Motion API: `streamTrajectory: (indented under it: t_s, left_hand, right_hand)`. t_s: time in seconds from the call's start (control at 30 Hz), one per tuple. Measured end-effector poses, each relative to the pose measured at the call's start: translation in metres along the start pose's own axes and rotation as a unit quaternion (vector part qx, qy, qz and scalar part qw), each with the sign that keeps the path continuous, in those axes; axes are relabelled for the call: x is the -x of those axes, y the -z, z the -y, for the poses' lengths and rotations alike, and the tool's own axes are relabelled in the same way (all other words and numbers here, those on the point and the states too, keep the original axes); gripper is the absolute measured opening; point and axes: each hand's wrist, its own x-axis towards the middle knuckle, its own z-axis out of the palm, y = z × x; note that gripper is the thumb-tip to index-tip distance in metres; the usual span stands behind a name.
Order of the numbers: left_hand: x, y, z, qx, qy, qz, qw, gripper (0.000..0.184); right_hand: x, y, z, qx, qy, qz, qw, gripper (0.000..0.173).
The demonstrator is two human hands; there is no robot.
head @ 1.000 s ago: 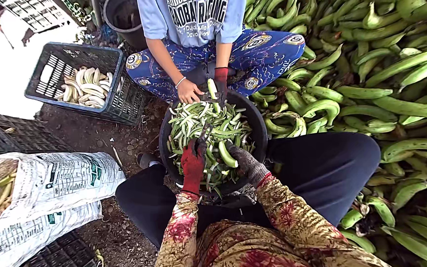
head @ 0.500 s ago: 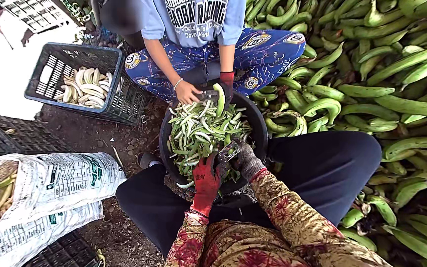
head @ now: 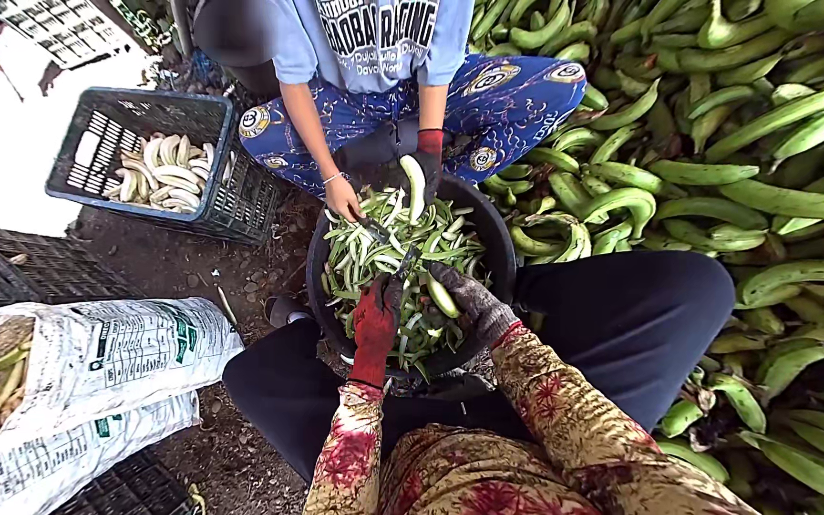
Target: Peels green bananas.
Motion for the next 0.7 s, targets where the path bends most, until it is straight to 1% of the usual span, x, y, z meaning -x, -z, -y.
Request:
streamTrajectory:
  t_s: [0.07,0.1,0.13,0.17,0.23,0.33,0.43,0.5,0.57,0.63,0.7]
  left_hand:
    - [0.01,-0.006,-0.003,-0.012,-0.037,0.012,0.999,0.052]
    - [0.015,-0.009,-0.006,-0.023,-0.055,0.021,0.998,0.052]
    - [0.021,-0.012,-0.008,-0.037,-0.078,0.026,0.996,0.051]
    - [0.026,-0.014,-0.009,-0.05,-0.103,0.026,0.993,0.049]
    - [0.034,-0.018,-0.011,-0.074,-0.148,0.014,0.986,0.05]
    - [0.037,-0.018,-0.012,-0.104,-0.171,0.011,0.98,0.054]
    - [0.036,-0.016,-0.012,-0.108,-0.168,0.015,0.98,0.051]
    - [0.036,-0.017,-0.012,-0.114,-0.163,0.004,0.98,0.05]
    - [0.034,-0.017,-0.016,-0.124,-0.155,-0.009,0.98,0.049]
    - [0.031,-0.018,-0.019,-0.132,-0.145,-0.019,0.98,0.048]
    - [0.028,-0.019,-0.021,-0.13,-0.12,-0.021,0.984,0.046]
  right_hand:
    - [-0.002,0.0,0.001,-0.05,0.02,-0.063,0.997,0.041]
    - [-0.004,-0.001,0.001,-0.08,0.02,-0.092,0.992,0.038]
    - [-0.006,-0.001,0.001,-0.112,0.005,-0.113,0.987,0.039]
    - [-0.007,0.002,-0.001,-0.147,-0.012,-0.106,0.983,0.042]
    - [-0.012,0.008,-0.006,-0.199,-0.017,-0.069,0.977,0.046]
    - [-0.008,0.006,-0.007,-0.226,-0.02,-0.049,0.973,0.044]
    - [-0.007,0.004,-0.007,-0.226,-0.032,-0.04,0.973,0.041]
    - [-0.008,0.005,-0.013,-0.203,-0.026,-0.038,0.978,0.038]
    - [-0.008,0.007,-0.021,-0.133,0.01,-0.021,0.991,0.032]
    - [-0.008,0.003,-0.025,-0.06,0.046,-0.025,0.997,0.027]
    - [-0.005,-0.004,-0.024,-0.041,0.08,-0.034,0.995,0.026]
